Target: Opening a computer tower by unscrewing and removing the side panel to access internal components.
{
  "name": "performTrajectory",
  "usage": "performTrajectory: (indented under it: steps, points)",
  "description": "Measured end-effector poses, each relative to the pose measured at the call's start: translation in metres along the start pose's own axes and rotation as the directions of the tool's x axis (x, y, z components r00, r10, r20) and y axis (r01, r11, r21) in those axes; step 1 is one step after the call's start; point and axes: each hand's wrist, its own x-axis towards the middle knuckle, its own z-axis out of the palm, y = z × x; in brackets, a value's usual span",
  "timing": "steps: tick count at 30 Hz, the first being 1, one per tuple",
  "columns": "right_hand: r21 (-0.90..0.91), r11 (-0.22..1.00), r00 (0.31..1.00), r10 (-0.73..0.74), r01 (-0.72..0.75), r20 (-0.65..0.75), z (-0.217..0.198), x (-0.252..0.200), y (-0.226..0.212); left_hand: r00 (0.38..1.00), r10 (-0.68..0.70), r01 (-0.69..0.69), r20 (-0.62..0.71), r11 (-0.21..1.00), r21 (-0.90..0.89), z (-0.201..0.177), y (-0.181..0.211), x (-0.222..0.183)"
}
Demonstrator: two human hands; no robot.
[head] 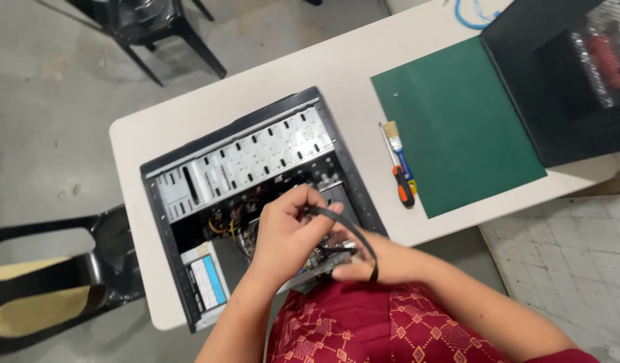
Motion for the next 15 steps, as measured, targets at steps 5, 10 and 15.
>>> performTrajectory:
  steps: [5,10,15]
  points:
    - [-0.066,0.974,0.975,-0.218,0.216,-0.031,-0.015,-0.006,-0.018,0.993,-0.07,0.075,0.09,0.996,-0.05,0.015,0.024,0.008]
    - [-0.202,0.956,0.972,-0.186,0.212,0.143,-0.049,-0.007,-0.019,0.988,0.074,-0.083,0.139,0.995,0.059,0.022,0.056,0.011]
    - [0.273,0.936,0.959,-0.261,0.223,0.111,-0.089,-0.006,0.005,0.772,0.576,-0.614,0.267,0.786,0.079,0.028,0.089,0.03]
